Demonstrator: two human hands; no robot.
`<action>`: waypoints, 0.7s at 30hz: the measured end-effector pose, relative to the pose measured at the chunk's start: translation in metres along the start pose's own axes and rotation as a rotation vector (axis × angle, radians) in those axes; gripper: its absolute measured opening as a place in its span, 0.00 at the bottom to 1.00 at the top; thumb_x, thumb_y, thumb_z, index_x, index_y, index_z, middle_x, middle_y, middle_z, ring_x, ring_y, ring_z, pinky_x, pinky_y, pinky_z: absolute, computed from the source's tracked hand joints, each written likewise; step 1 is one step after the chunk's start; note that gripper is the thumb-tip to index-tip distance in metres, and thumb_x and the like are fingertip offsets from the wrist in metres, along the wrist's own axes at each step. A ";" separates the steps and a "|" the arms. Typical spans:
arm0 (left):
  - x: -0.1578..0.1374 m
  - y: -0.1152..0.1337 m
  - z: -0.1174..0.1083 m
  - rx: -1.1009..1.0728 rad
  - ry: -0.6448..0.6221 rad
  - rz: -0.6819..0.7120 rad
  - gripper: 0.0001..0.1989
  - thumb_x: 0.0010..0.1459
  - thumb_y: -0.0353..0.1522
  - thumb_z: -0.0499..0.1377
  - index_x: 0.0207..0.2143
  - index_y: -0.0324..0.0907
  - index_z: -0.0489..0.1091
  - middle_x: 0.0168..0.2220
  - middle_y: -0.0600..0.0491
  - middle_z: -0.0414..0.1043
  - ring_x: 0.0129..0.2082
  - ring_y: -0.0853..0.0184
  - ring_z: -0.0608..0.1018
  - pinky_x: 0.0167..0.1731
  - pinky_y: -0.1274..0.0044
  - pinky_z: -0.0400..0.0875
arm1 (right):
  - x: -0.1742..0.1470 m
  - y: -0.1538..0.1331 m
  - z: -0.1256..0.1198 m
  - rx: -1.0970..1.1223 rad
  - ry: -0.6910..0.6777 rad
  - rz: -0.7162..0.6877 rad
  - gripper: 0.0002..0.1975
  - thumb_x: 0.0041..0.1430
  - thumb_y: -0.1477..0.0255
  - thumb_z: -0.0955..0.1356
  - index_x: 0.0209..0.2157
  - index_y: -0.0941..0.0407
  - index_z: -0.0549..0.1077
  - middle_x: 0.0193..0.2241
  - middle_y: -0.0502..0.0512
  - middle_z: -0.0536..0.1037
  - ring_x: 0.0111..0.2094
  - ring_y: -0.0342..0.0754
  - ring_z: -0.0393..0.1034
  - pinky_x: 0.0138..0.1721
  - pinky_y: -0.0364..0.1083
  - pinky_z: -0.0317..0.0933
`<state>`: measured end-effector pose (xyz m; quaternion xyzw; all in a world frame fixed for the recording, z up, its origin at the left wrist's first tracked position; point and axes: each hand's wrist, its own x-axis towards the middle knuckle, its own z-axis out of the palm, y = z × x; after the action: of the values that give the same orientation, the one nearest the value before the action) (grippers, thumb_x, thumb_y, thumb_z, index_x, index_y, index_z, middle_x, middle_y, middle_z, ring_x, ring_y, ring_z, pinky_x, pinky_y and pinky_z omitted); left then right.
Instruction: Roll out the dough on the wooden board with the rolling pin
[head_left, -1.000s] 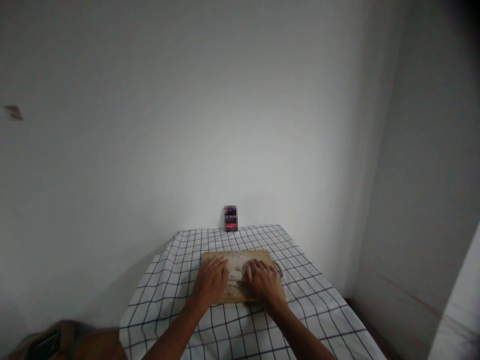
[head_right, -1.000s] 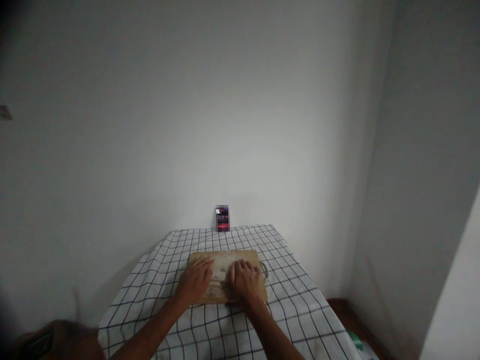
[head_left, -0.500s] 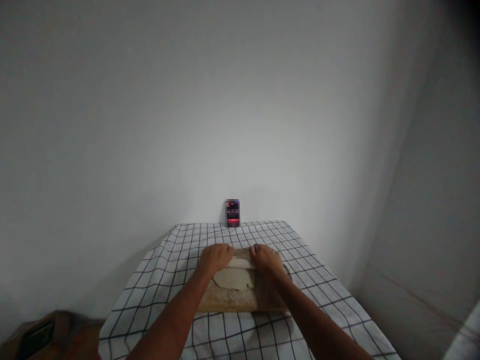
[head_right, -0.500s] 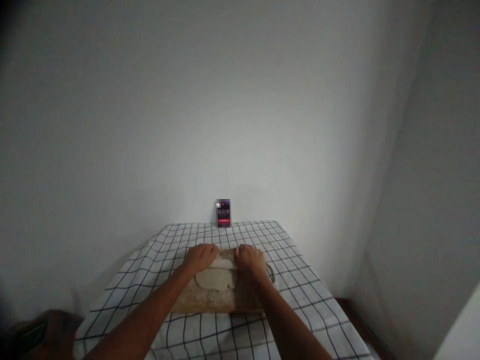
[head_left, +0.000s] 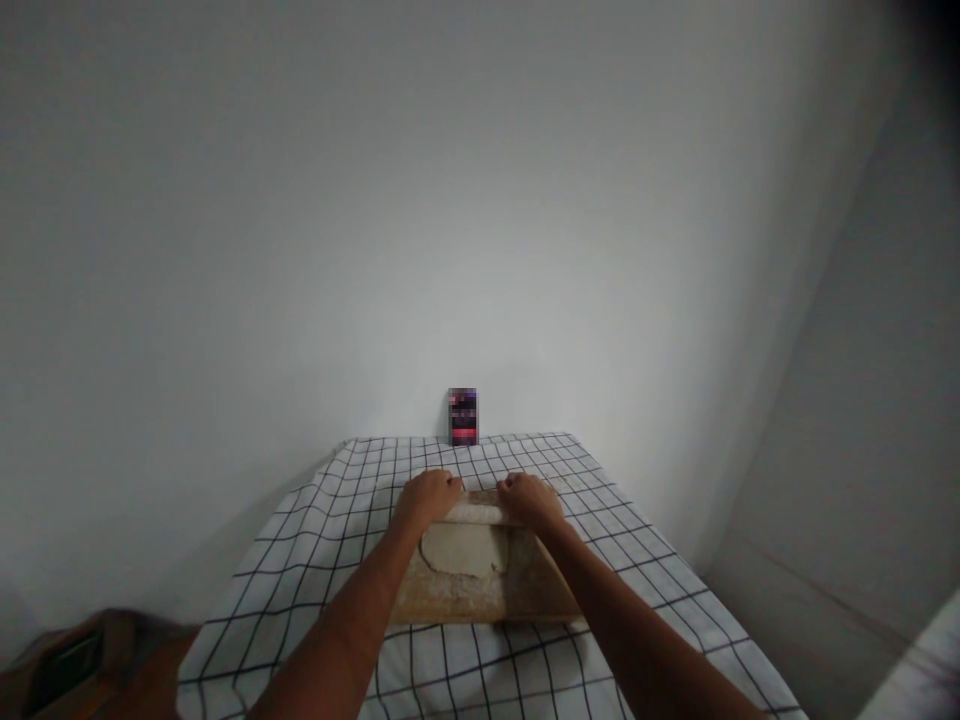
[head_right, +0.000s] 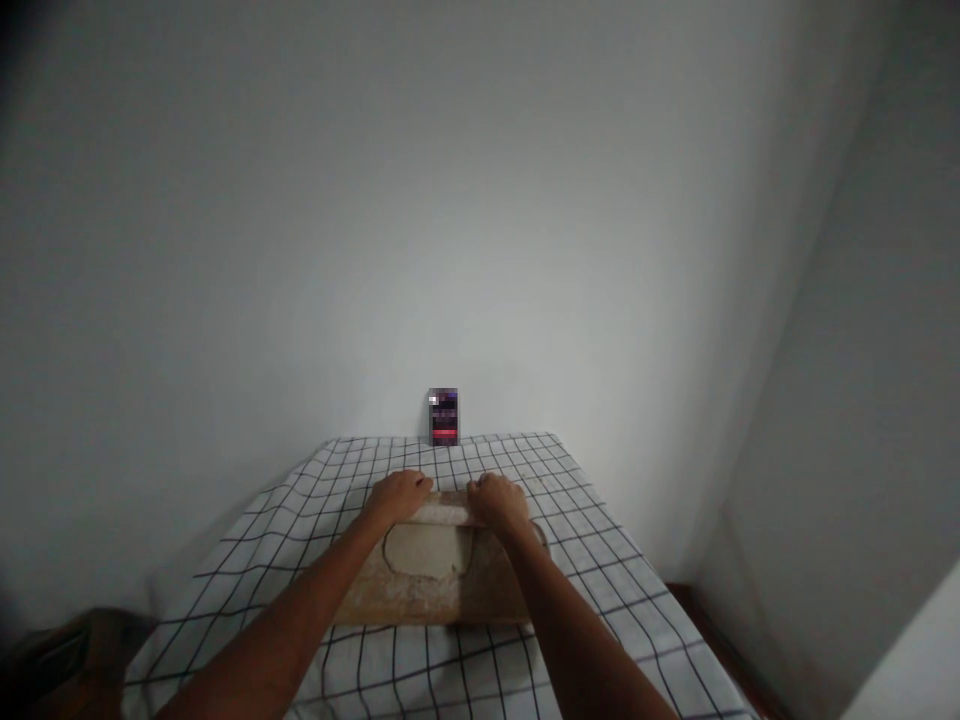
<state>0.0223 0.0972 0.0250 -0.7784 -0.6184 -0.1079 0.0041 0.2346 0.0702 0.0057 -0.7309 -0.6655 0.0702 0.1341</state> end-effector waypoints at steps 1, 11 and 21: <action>-0.004 0.001 -0.001 0.002 -0.005 -0.005 0.23 0.76 0.40 0.51 0.45 0.45 0.87 0.49 0.41 0.89 0.51 0.53 0.89 0.48 0.68 0.79 | -0.004 0.000 0.000 -0.017 0.003 -0.006 0.24 0.81 0.61 0.59 0.51 0.55 0.85 0.54 0.68 0.87 0.56 0.61 0.84 0.55 0.54 0.73; -0.052 -0.004 0.018 0.019 0.256 0.156 0.16 0.72 0.32 0.55 0.45 0.43 0.85 0.45 0.41 0.89 0.49 0.53 0.87 0.54 0.62 0.79 | -0.051 -0.002 -0.002 -0.099 0.114 -0.194 0.20 0.81 0.68 0.60 0.59 0.53 0.81 0.62 0.64 0.84 0.65 0.56 0.76 0.65 0.52 0.67; -0.089 -0.007 0.029 -0.024 0.385 0.263 0.20 0.77 0.31 0.50 0.48 0.43 0.84 0.52 0.40 0.88 0.54 0.52 0.88 0.59 0.58 0.83 | -0.093 -0.005 -0.003 -0.167 0.113 -0.284 0.20 0.81 0.71 0.59 0.53 0.52 0.83 0.57 0.65 0.85 0.60 0.59 0.78 0.54 0.51 0.73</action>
<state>0.0019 0.0176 -0.0198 -0.8172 -0.4983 -0.2604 0.1269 0.2210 -0.0215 0.0034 -0.6407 -0.7571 -0.0464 0.1186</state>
